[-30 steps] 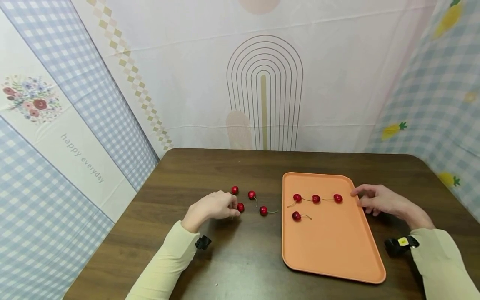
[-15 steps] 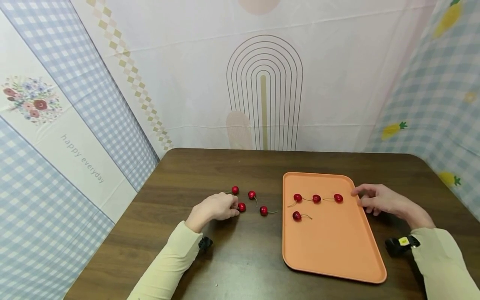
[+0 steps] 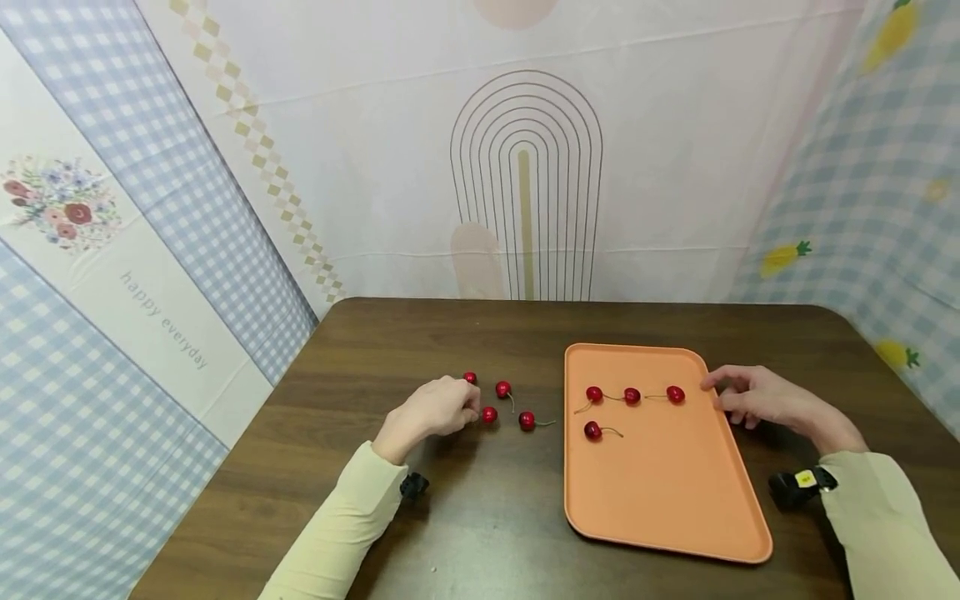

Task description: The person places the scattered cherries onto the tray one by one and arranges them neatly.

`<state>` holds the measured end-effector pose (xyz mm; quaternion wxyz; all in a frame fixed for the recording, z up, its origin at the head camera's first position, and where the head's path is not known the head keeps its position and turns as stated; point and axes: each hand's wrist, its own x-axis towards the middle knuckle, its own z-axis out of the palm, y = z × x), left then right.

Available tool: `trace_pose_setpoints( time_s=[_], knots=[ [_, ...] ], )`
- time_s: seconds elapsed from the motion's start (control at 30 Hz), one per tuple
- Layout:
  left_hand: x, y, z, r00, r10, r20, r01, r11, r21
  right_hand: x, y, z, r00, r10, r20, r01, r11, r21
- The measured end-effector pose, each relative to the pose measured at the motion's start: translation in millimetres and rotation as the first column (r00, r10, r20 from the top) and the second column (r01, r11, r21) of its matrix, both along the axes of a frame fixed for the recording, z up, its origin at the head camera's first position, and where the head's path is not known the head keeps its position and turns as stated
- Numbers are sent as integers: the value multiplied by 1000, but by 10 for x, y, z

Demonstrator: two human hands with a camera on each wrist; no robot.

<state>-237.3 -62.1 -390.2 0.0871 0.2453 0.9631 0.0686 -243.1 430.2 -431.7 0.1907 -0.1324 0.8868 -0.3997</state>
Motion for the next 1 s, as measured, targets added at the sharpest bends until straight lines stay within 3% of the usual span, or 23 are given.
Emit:
trace_pose_setpoints(
  time_s=[0.13,0.5,1.0],
  knots=[
    [-7,119,111,998,-43,-56,46,997,61,0,1,5,1000,0,1,0,1000,4],
    [-47,517,240,992,-119,-50,123,989,79,-11,1,0,1000,11,-6,-11,1000,-7],
    [-148,1129,254,974,-200,-104,205,978,41,-2,-9,17,1000,8,5,-8,1000,-1]
  ],
)
